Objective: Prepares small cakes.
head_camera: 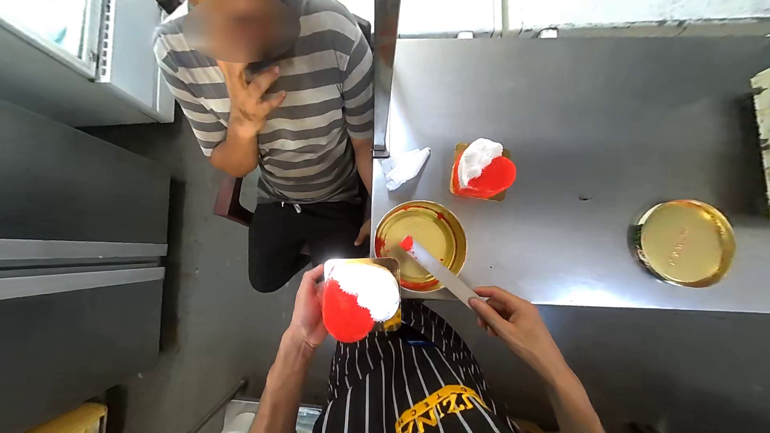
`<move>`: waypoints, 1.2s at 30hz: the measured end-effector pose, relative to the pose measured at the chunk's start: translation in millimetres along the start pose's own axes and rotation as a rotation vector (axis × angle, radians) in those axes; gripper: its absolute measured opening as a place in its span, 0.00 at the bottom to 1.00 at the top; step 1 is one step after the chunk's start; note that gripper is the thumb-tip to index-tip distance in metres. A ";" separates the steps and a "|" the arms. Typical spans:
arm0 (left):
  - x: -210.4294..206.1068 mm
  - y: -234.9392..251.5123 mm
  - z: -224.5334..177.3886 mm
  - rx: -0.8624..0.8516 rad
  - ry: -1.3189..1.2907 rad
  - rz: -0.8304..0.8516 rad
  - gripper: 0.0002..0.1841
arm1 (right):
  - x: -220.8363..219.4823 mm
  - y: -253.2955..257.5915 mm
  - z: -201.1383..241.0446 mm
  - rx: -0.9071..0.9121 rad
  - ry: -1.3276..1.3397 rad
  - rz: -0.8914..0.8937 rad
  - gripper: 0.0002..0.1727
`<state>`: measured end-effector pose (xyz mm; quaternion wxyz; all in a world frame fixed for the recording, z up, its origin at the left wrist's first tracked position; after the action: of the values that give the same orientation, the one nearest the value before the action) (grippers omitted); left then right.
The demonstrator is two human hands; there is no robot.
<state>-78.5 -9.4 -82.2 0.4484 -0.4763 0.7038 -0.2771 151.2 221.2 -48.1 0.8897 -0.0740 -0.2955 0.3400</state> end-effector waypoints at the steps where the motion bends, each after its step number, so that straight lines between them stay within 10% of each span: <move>1: -2.2 -0.5 -0.1 0.004 0.005 0.004 0.30 | 4.6 -3.8 1.9 0.006 0.010 -0.015 0.13; 36: -49.1 -7.2 11.1 0.051 0.333 0.218 0.30 | 28.8 -46.2 38.1 0.421 -0.166 -0.150 0.15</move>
<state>-58.5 33.4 -63.3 0.3649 -0.3336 0.8084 -0.3195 172.3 202.2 12.0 0.8809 0.1637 -0.2950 0.3320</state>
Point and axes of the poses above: each hand's wrist, its own y-axis towards the middle knuckle, its own x-axis out of the back of the hand, z = x × y, the point moved 10 cm from there along y, towards the middle knuckle, and after that the axes turned 14 degrees about -z, right-handed, at the moved point
